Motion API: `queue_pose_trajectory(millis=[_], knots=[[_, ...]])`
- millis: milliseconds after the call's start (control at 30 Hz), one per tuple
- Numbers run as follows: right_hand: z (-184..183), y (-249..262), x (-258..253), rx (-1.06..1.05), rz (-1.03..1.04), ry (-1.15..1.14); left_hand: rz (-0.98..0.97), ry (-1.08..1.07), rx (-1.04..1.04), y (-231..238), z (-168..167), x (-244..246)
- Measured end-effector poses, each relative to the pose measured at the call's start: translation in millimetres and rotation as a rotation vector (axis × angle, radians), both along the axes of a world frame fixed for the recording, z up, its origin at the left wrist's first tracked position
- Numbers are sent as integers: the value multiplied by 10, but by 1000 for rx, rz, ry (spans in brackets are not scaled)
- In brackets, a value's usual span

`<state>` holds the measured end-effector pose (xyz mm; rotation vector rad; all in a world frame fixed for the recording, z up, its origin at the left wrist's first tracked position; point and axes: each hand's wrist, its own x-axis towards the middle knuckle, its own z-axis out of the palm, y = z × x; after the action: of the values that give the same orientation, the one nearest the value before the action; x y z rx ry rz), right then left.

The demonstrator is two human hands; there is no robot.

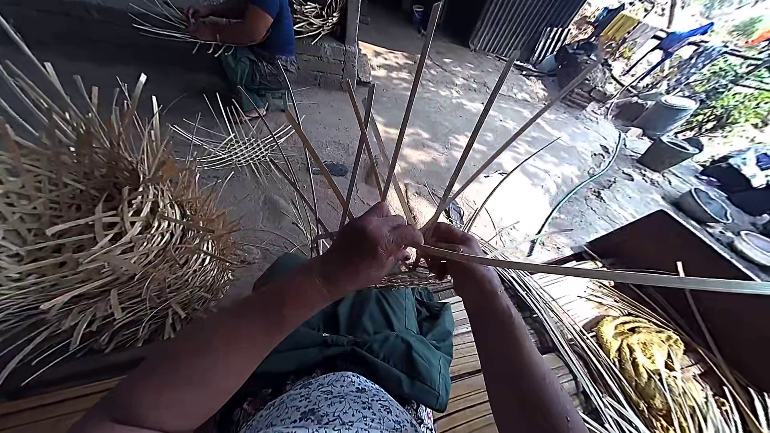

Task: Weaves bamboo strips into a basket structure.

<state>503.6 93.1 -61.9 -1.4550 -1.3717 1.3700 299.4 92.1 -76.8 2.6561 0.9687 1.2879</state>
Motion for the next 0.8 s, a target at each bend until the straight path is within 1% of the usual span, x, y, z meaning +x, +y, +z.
queue_pose_trajectory(millis=[67, 167, 367, 467, 600, 700, 800], knots=[[-25, -23, 40, 4, 10, 52, 21, 6, -9, 3, 7, 5], [-37, -90, 67, 18, 15, 103, -5, 13, -23, 10, -2, -8], [-54, -104, 90, -11, -58, 150, -19, -4, 5, 7, -22, 34], [-42, -90, 97, -9, -39, 155, -21, -7, 4, 19, -24, 22], [-64, -43, 198, -31, 88, 272, -61, -35, -10, 55, -42, -21], [-167, 32, 331, -27, 258, 394, -147, -98, -62, 117, -75, -79], [-281, 95, 414, 1, 371, 442, -229, -180, -144, 158, -109, -120]])
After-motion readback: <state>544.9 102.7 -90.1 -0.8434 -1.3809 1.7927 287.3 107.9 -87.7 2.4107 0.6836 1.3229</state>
